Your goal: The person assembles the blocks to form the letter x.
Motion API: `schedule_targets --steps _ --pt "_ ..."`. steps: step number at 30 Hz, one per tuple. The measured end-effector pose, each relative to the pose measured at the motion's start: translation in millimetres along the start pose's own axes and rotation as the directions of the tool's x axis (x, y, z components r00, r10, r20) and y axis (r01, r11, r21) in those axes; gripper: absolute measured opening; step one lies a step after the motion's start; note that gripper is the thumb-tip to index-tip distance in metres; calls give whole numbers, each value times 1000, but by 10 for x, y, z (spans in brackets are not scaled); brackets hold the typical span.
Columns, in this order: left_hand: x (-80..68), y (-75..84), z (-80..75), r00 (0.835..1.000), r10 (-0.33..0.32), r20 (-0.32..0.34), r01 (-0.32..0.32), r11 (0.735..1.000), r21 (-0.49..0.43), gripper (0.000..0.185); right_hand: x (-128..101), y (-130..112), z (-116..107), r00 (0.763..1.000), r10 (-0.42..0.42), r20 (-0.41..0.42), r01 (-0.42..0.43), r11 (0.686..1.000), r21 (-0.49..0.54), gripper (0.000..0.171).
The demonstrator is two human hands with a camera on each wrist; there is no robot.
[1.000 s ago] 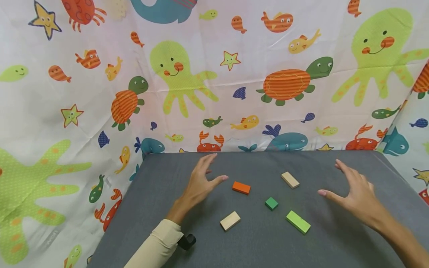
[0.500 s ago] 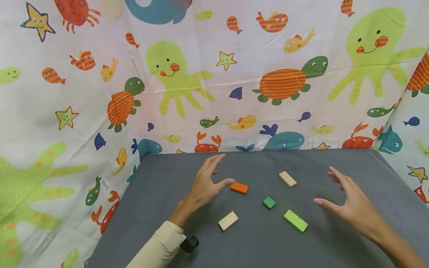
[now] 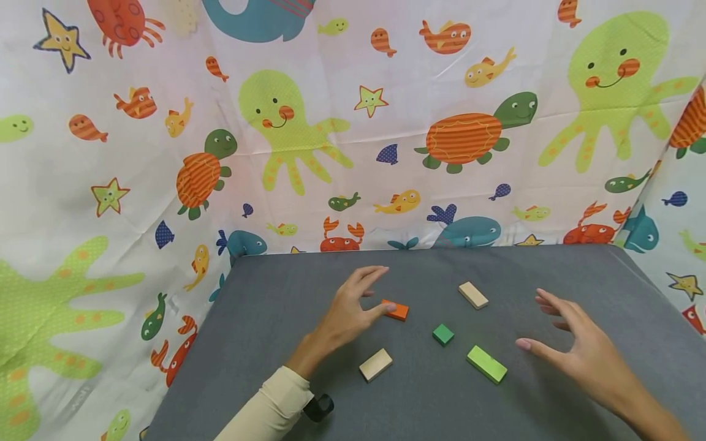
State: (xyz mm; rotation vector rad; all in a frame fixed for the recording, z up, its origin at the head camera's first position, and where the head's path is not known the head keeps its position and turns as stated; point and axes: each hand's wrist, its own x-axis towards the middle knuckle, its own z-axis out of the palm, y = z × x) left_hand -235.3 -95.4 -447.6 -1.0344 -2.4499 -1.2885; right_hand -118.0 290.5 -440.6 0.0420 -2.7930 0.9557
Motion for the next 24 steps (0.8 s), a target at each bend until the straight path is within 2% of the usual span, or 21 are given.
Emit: schedule_targets --steps 7,10,17,24 --pt "-1 -28 124 998 11 64 -12 1000 14 64 -76 -72 11 1000 28 2 -28 1000 10 106" --pt "12 -20 163 997 -1 82 -1 1000 27 63 -109 -95 15 999 35 5 -35 999 10 104" --pt "36 -2 238 994 32 101 -36 999 33 64 -171 -110 78 1000 15 -12 -15 1000 -4 99" --pt "29 9 307 989 -7 149 3 1000 25 64 -206 -103 160 1000 10 0 -10 1000 20 96"
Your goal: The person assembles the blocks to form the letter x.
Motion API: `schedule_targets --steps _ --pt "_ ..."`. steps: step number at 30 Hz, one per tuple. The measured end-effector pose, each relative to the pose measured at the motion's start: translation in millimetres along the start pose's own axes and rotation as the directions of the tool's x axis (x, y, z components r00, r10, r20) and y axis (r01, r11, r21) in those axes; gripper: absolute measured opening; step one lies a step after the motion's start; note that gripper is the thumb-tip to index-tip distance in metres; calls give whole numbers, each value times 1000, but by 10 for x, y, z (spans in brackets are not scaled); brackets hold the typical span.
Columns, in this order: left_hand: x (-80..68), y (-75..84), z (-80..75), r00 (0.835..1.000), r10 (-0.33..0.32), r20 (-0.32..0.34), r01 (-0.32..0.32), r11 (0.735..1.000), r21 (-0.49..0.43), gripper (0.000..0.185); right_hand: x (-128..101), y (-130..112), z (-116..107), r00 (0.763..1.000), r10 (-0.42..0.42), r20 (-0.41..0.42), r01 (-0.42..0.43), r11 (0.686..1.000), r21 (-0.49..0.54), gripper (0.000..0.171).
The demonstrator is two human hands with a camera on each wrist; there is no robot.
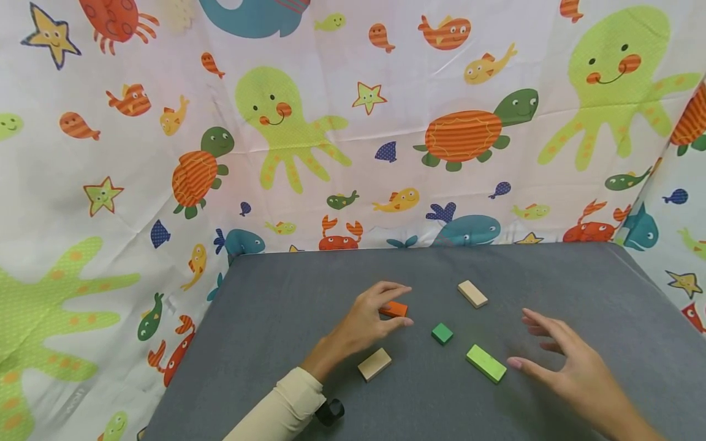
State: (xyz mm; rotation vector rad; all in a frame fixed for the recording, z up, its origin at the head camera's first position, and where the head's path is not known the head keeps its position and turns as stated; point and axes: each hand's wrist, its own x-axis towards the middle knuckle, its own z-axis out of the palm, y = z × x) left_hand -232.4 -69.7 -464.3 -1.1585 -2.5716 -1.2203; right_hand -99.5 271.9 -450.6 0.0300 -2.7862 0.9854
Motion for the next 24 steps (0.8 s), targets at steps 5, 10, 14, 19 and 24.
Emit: schedule_targets --steps 5,10,14,19,24 --pt "-14 8 49 999 -18 42 18 1000 5 65 -18 1 67 1000 -12 -1 12 1000 -24 92" --pt "-19 13 99 998 -15 61 14 1000 15 65 -32 -3 140 1000 -30 8 30 999 -26 91" --pt "-7 16 140 997 -22 78 21 1000 16 64 -35 0 169 1000 -16 23 17 1000 -15 91" --pt "8 45 192 995 -17 94 13 999 35 63 -13 -5 191 997 26 76 -25 1000 -7 93" --pt "17 69 250 992 -11 124 6 999 38 62 -11 9 228 995 28 96 -28 1000 -2 92"
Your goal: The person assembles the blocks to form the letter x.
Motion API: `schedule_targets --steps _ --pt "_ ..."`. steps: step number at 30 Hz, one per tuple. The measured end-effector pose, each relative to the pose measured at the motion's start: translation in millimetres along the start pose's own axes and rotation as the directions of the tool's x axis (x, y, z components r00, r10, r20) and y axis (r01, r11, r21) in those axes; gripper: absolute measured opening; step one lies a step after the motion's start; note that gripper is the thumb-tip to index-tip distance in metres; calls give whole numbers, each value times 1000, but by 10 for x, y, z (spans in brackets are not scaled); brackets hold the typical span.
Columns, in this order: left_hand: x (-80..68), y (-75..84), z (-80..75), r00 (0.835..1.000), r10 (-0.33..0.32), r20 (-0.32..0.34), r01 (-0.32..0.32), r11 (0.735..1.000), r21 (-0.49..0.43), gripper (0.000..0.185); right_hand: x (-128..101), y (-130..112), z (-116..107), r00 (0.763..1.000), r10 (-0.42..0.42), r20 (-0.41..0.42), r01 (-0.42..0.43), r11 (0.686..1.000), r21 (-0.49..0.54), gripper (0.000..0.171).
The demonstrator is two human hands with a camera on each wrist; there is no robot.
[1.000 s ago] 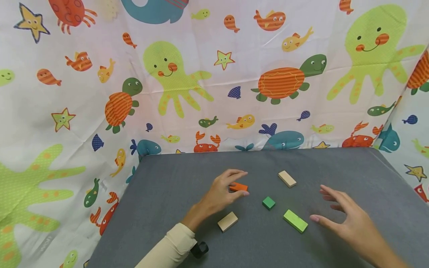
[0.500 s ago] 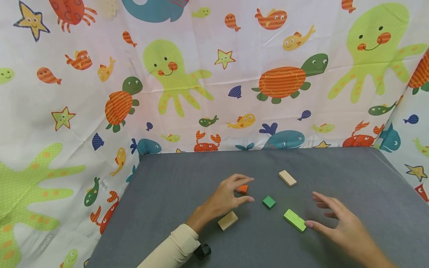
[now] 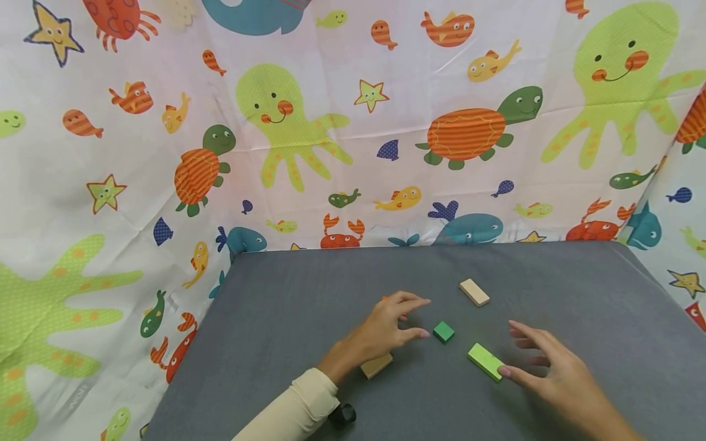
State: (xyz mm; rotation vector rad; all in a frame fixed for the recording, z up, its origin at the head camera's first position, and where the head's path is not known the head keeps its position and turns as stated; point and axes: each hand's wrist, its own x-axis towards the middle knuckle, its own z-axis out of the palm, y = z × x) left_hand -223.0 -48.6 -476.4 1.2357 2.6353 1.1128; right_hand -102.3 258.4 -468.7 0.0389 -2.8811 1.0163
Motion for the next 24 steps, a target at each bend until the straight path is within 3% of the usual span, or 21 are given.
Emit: schedule_targets --steps 10,24 --pt "19 8 81 1000 15 12 -15 1000 1 63 20 58 49 1000 -29 5 29 999 30 90" --pt "52 52 160 995 -17 94 18 1000 -8 61 86 114 66 999 -19 34 18 999 35 86"
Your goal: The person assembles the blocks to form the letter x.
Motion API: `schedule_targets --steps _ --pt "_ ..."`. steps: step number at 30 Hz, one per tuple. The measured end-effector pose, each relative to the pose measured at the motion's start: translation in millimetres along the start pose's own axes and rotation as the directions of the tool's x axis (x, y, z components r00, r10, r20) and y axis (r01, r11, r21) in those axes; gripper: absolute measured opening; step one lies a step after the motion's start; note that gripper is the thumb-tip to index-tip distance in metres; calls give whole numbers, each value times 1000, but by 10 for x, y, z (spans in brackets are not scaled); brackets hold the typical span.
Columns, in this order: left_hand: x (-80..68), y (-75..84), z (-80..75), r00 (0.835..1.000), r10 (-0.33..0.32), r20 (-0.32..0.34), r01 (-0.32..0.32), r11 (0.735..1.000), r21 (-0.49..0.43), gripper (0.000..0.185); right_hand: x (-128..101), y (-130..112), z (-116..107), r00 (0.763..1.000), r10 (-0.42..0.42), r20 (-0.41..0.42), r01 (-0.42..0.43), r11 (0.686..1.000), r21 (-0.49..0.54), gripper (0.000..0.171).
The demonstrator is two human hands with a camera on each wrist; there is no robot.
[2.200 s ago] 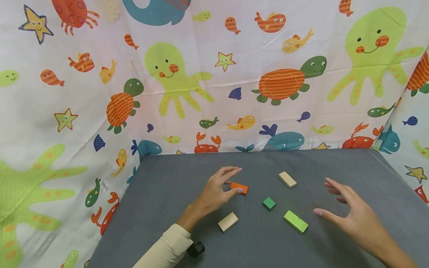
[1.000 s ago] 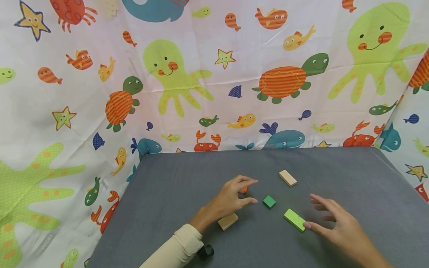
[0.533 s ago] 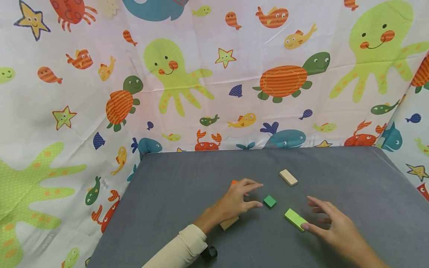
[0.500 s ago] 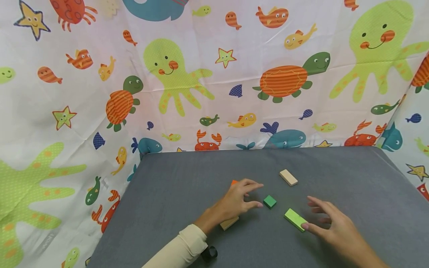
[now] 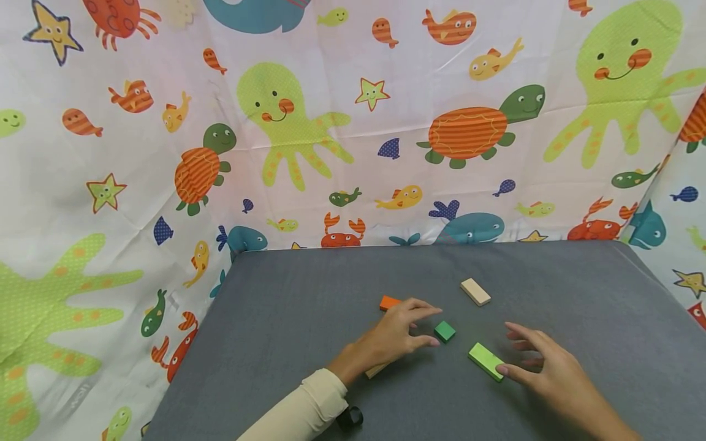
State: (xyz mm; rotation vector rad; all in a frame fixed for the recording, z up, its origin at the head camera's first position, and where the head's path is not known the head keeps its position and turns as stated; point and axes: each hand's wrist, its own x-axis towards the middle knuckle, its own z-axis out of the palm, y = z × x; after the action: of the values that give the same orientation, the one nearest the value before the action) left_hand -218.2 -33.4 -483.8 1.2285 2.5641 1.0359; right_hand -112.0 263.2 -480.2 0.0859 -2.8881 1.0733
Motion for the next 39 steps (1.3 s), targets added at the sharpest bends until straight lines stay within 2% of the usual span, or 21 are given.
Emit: schedule_targets --steps 8,18,23,39 --pt "28 6 51 999 34 -4 -34 999 33 60 28 38 6 1000 -4 7 4 1000 3 82" --pt "65 -14 88 999 41 6 -41 997 66 59 58 27 21 999 23 42 -23 1000 7 77" --pt "89 -36 121 999 44 22 -46 995 84 58 65 30 42 999 0 42 0 1000 12 73" --pt "106 -48 197 995 2 101 -15 992 128 56 79 87 63 992 12 123 -20 998 62 65"
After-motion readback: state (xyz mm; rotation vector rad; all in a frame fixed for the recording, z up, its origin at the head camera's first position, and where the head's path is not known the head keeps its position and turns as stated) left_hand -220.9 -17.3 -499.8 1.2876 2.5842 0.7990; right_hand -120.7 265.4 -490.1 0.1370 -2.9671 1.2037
